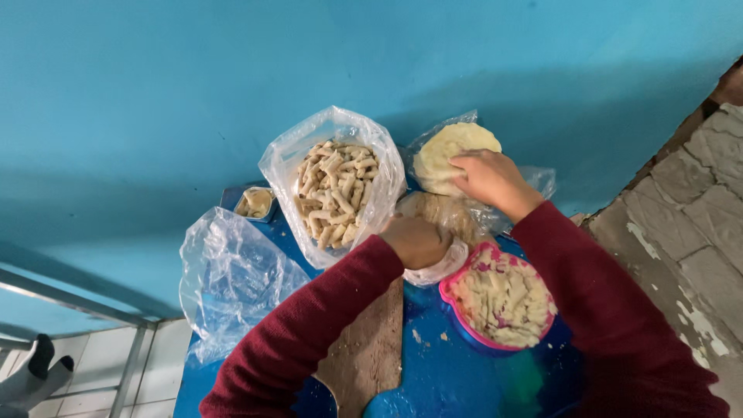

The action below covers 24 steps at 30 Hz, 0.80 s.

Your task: The person places slices of cheese onto a square dough wrapper on a wooden board, spoons a brown filling from a container onto the cheese, and folds the wrapper closed. The finished filled pastries are stacked in a pink bowl beside the board, and the person wipes their hands at the end.

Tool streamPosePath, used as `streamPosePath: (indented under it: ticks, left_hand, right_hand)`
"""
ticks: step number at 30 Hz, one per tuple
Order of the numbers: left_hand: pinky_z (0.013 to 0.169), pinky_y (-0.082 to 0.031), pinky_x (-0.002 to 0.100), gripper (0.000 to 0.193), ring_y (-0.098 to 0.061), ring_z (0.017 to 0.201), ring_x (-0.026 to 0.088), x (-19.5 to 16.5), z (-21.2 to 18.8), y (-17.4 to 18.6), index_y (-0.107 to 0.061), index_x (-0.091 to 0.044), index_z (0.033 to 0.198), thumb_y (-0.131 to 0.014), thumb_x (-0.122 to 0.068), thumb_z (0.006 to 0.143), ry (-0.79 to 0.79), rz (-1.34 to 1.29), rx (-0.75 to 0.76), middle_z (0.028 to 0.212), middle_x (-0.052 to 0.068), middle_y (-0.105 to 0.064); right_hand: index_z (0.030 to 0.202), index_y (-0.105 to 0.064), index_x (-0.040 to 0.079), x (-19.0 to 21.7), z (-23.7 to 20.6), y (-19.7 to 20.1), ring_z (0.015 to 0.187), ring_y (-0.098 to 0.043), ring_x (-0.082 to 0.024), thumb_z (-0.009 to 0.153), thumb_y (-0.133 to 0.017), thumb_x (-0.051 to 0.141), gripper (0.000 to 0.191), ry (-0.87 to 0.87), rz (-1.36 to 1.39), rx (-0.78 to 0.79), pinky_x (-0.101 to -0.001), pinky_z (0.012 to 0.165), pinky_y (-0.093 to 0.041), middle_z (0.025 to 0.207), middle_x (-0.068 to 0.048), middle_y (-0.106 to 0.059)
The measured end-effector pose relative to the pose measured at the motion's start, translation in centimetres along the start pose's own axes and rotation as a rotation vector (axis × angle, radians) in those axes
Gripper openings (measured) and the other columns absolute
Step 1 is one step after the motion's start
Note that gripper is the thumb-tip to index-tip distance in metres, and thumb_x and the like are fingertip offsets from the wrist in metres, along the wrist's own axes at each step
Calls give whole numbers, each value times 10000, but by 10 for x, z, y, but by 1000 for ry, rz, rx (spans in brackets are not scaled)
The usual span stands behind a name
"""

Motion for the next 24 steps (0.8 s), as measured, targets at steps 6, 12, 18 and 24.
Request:
streamPosePath:
  ticks: [6,12,18,24]
  left_hand:
    - [835,-575,543,509,-727,923,434,-4,12,41,-773,-58,923,-443,-443,959,43,-147,-325,971,211,-755]
    - [760,-586,550,954,-577,1195,511,-36,45,72,-494,91,1279,-659,-735,833,35,-57,-516,1294,348,-562]
    - [930,-553,516,454,-639,1201,329,-64,102,25,-538,-116,1366,-630,-233,938,73,225,-406,1259,114,-654]
    - [909,-562,474,308,-609,1228,317,-62,129,41,-665,-108,1173,-660,-230,890,82,126,-370,1279,115,-634]
  right_hand:
    - [1033,-712,88,-31,2,11,678,-601,-350,1000,-684,322,238,-179,307,-44,-427,630,-495,791,-168,-654]
    - [1075,-705,-3,-76,-7,17,715,-522,-82,1045,-647,252,263,-412,772,-293,-301,616,-444,797,-14,-642]
    - [1044,-669,12,-136,-36,59,896,-596,-95,1102,-686,139,140,-360,1190,-940,-286,820,-494,993,-7,-664]
    - [1316,-579,-36,-183,-85,107,1292,-698,-292,1124,-568,236,332,-235,1296,-1133,-441,1133,-594,1372,-178,-664]
Point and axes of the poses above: each hand's wrist, its own z-axis towards the middle knuckle, its own y-axis out of the back of the hand, x = y × z, the point moved 7 cm from there along z, towards the middle knuckle
